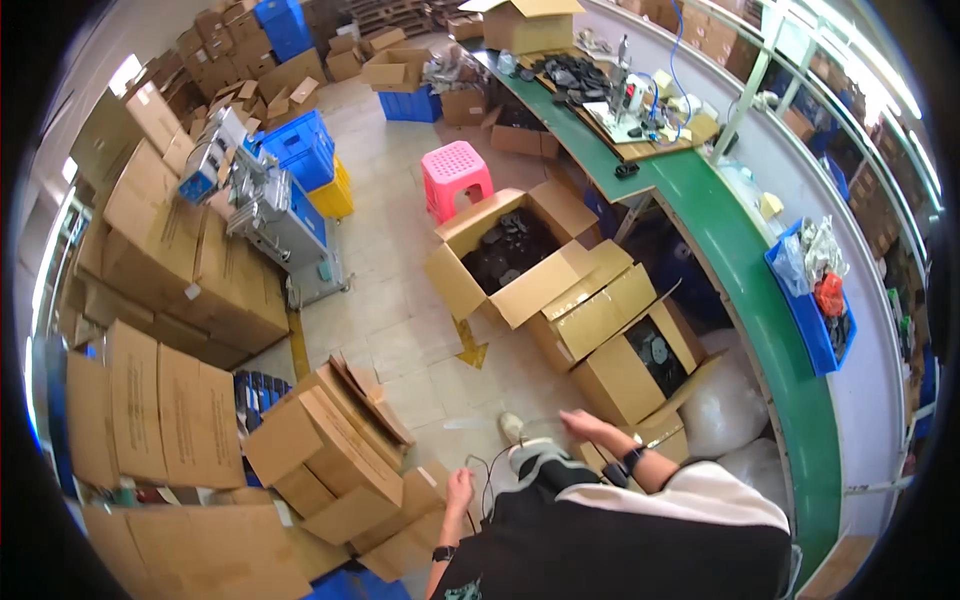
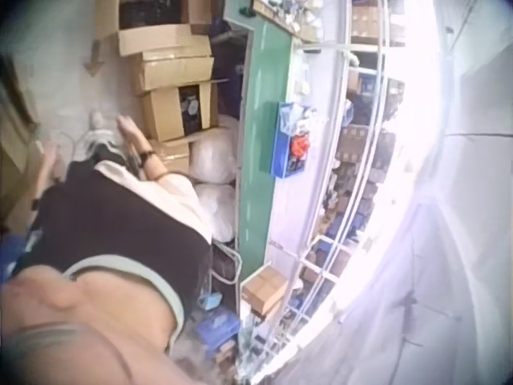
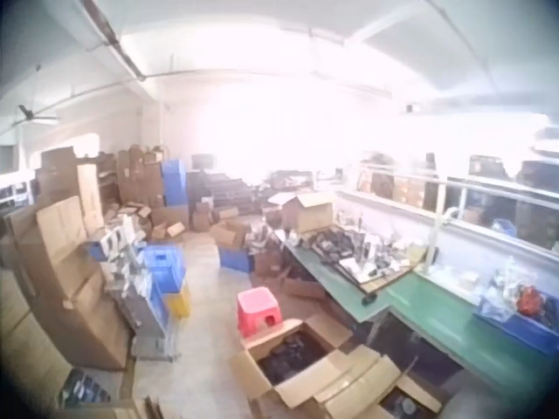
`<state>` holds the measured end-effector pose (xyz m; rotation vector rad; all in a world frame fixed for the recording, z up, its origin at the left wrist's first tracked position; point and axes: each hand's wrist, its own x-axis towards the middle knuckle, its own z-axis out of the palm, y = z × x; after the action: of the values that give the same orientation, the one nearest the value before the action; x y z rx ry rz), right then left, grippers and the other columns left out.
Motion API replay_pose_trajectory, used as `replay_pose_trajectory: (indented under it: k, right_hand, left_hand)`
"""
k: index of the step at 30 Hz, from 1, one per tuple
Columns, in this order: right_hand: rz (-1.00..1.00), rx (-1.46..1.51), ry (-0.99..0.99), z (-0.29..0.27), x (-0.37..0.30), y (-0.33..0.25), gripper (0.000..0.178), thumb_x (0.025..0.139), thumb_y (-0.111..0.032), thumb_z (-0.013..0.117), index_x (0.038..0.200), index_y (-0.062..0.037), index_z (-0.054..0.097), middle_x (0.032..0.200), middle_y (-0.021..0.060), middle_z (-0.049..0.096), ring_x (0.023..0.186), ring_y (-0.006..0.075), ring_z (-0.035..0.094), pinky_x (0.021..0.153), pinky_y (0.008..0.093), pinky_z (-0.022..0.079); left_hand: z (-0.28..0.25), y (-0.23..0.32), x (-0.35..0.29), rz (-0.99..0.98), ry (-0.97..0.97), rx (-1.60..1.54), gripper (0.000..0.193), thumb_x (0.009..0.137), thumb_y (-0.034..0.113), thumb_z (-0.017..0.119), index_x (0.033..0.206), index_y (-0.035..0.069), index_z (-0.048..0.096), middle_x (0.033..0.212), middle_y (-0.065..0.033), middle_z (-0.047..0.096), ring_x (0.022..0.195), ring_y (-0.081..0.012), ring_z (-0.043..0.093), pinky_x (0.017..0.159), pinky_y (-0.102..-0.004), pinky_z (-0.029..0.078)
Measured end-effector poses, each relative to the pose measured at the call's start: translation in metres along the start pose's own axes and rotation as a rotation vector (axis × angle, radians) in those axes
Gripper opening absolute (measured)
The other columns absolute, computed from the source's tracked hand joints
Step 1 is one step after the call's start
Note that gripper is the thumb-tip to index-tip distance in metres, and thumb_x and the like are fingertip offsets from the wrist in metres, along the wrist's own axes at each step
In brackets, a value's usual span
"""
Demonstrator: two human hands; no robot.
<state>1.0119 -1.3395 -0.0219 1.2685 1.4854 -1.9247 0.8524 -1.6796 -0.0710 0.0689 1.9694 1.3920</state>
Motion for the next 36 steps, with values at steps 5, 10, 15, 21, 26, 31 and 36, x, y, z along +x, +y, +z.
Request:
replay_pose_trajectory:
  k: [5, 10, 15, 21, 26, 31, 36]
  right_hand:
    - [-0.240, -0.022, -0.038, 0.111, 0.104, -0.209, 0.043, 0.099, -0.046, 0.051, 0.081, -0.0092, 0.063, 0.065, -0.0032, 0.049, 0.055, 0.0088, 0.043, 0.047, 0.0292, 0.036]
    - [-0.382, 0.260, -0.299, 0.171, 0.153, -0.396, 0.039, 0.101, -0.043, 0.050, 0.078, -0.0121, 0.056, 0.069, -0.0041, 0.047, 0.058, 0.0071, 0.041, 0.051, 0.0249, 0.035]
    - [-0.553, 0.209, -0.128, 0.171, 0.211, -0.527, 0.038, 0.102, -0.044, 0.051, 0.081, -0.0131, 0.059, 0.072, -0.0032, 0.053, 0.062, 0.0078, 0.050, 0.055, 0.0238, 0.042]
    - [-0.560, 0.487, 0.480, 0.063, 0.229, -0.637, 0.036, 0.101, -0.032, 0.047, 0.072, -0.0111, 0.055, 0.069, 0.0011, 0.055, 0.049, 0.0094, 0.044, 0.043, 0.0231, 0.036]
    - [-0.830, 0.817, 0.742, 0.020, 0.238, -0.726, 0.040, 0.106, -0.034, 0.043, 0.074, -0.0119, 0.051, 0.069, 0.0000, 0.050, 0.050, 0.0072, 0.039, 0.046, 0.0212, 0.034]
    - [-1.001, 0.934, 0.908, 0.022, 0.323, -0.821, 0.040, 0.108, -0.033, 0.038, 0.074, -0.0128, 0.047, 0.068, -0.0009, 0.046, 0.049, 0.0070, 0.038, 0.046, 0.0230, 0.030]
    - [-0.862, 1.104, 0.661, 0.060, 0.469, -0.934, 0.037, 0.108, -0.031, 0.038, 0.076, -0.0141, 0.045, 0.069, -0.0008, 0.043, 0.052, 0.0089, 0.037, 0.047, 0.0233, 0.033]
  left_hand:
    - [-0.115, 0.118, 0.114, 0.129, 0.187, -0.136, 0.030, 0.103, 0.025, 0.046, 0.081, 0.009, 0.059, 0.056, 0.0052, 0.042, 0.044, -0.0046, 0.039, 0.040, -0.0223, 0.031]
    - [-0.190, 0.256, 0.215, 0.249, 0.347, -0.357, 0.026, 0.104, 0.029, 0.044, 0.089, 0.011, 0.055, 0.055, 0.0061, 0.035, 0.039, -0.0035, 0.031, 0.036, -0.0206, 0.021]
    - [-0.224, 0.237, 0.335, 0.023, 0.402, -0.376, 0.026, 0.102, 0.036, 0.045, 0.092, 0.013, 0.053, 0.055, 0.0040, 0.032, 0.038, -0.0076, 0.030, 0.034, -0.0239, 0.021]
    - [-0.270, 0.292, 0.492, -0.068, 0.219, -0.388, 0.028, 0.103, 0.033, 0.044, 0.102, 0.008, 0.056, 0.061, 0.0043, 0.034, 0.045, -0.0074, 0.034, 0.040, -0.0244, 0.028]
    - [-0.323, 0.486, 0.638, 0.200, 0.005, -0.426, 0.026, 0.107, 0.029, 0.042, 0.112, 0.008, 0.057, 0.066, 0.0047, 0.036, 0.057, -0.0060, 0.038, 0.051, -0.0225, 0.034]
    - [-0.345, 0.607, 0.773, 0.432, -0.053, -0.408, 0.025, 0.107, 0.026, 0.045, 0.117, 0.006, 0.056, 0.068, 0.0045, 0.037, 0.058, -0.0061, 0.038, 0.053, -0.0232, 0.034]
    - [-0.377, 0.652, 0.883, 0.363, -0.063, -0.301, 0.022, 0.106, 0.023, 0.044, 0.110, 0.004, 0.056, 0.067, 0.0033, 0.038, 0.060, -0.0084, 0.040, 0.056, -0.0242, 0.036]
